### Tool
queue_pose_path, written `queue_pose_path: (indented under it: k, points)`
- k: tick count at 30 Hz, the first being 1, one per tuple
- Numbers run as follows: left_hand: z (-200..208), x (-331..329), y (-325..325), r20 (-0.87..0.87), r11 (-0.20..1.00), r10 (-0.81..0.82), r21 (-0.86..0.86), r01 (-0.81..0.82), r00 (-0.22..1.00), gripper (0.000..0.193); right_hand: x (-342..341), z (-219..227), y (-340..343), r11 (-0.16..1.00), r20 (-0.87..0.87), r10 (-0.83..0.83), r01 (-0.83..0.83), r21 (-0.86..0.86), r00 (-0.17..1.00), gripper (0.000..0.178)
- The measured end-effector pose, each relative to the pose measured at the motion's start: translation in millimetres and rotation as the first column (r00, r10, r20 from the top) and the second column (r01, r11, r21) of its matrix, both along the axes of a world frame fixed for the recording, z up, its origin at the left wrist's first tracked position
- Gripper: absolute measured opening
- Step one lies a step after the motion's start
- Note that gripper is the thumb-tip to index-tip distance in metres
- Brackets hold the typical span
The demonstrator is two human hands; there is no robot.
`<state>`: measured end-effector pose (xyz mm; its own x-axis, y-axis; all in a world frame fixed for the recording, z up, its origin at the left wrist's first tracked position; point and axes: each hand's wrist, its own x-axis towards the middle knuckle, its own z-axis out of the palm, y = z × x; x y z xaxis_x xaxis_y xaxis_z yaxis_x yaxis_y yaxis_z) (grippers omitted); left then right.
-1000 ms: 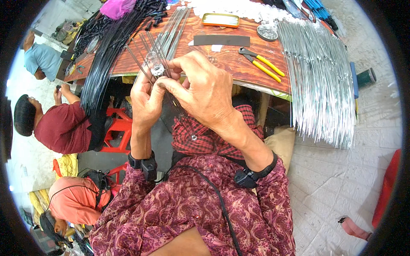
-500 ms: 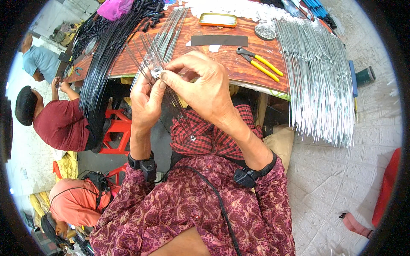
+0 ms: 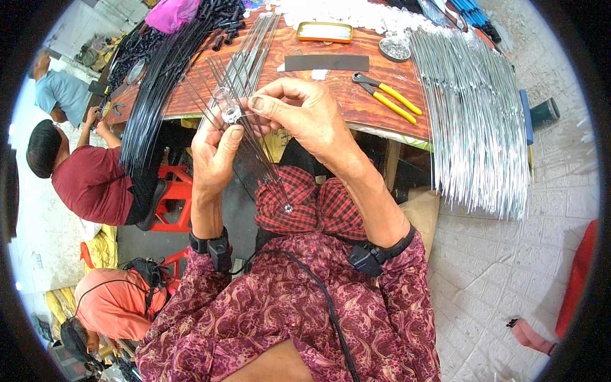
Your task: The recorder is assembling umbrella ribs by grouping them and fitting a plastic connector.
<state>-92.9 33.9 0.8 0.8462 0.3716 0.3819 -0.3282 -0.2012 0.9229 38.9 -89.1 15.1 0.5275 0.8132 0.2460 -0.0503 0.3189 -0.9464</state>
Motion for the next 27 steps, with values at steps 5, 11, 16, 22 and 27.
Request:
queue_pose_path:
  k: [5,11,16,22,27]
  points:
    - [-5.2,1.5,3.4,-0.085,0.998,0.013,0.069,-0.007,0.996,0.039,-2.8,2.1,3.2,0.999,-0.018,-0.035,0.035,-0.005,0.999,0.019]
    - [-8.4,8.8,-5.6,-0.009,0.998,0.029,0.056,-0.028,1.0,0.025,3.1,3.5,-2.0,0.995,0.049,-0.001,0.006,-0.104,0.999,0.024]
    - [-6.9,12.6,-14.9,-0.004,0.991,0.107,0.078,-0.106,0.994,0.023,1.4,1.8,-8.1,0.997,0.056,-0.003,0.007,-0.077,0.998,0.026]
    - [-6.2,18.2,-19.6,0.007,0.961,0.236,0.147,-0.235,0.972,0.021,-6.5,-0.8,-11.6,0.985,0.212,-0.163,0.171,-0.022,0.964,0.025]
    - [-6.5,21.6,-21.1,0.095,0.907,0.315,0.261,-0.329,0.944,0.019,-8.7,-4.0,-9.3,0.943,0.395,-0.318,0.331,0.036,0.862,0.015]
